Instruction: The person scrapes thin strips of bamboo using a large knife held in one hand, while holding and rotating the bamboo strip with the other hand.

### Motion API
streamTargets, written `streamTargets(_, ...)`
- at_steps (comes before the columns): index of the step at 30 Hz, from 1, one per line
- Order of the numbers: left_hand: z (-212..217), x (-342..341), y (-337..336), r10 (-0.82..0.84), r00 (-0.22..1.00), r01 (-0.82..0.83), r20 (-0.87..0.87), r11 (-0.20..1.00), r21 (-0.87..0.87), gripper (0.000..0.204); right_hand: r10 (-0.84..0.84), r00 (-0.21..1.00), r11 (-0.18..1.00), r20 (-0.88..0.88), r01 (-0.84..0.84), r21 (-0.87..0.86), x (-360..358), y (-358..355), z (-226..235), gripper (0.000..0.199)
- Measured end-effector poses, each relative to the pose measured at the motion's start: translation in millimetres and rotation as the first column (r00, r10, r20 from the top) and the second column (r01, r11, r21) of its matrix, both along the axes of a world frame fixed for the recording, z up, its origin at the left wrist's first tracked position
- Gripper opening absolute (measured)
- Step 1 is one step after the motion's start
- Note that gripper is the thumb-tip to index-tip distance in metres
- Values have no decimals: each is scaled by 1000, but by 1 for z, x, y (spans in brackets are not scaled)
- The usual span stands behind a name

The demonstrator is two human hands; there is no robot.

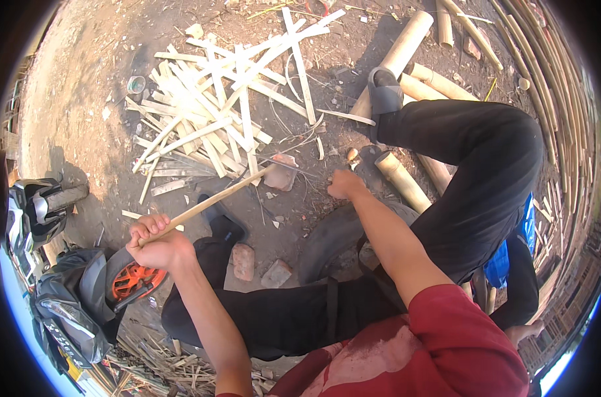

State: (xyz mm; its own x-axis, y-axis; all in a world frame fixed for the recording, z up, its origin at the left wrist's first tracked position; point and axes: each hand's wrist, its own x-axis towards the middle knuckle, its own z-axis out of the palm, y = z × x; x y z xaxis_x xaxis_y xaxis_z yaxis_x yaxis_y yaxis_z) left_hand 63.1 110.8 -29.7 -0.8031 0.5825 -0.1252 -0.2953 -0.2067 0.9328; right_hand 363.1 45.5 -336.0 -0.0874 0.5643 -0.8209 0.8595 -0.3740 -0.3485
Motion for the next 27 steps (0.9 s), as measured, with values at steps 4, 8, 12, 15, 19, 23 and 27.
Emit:
streamTargets(4,-5,-7,-17,-564,826,550,-27,793,263,28,56,996,998,-73,-55,12,-14,39,63,43)
streamTargets(8,-8,-4,-16,-578,809,588,-106,789,180,40,-73,951,988,-302,110,106,-63,44,112,33)
streamTargets(12,7,19,-18,-383,923,373,-22,882,287,43,-133,800,927,-585,309,213,-105,25,191,26)
streamTargets(15,6,0,-29,-652,725,688,-222,686,236,44,-115,772,952,-625,266,153,-114,14,230,23)
streamTargets(19,-3,10,-35,-689,692,721,-213,664,198,42,-106,734,941,-671,291,171,-120,-4,237,21)
streamTargets(23,-3,13,-33,-731,627,779,-269,595,199,44,-250,770,947,-587,321,19,-117,-15,183,23)
streamTargets(27,-1,9,-32,-741,586,809,-328,552,201,45,-281,815,959,-506,250,-130,-99,-4,173,24)
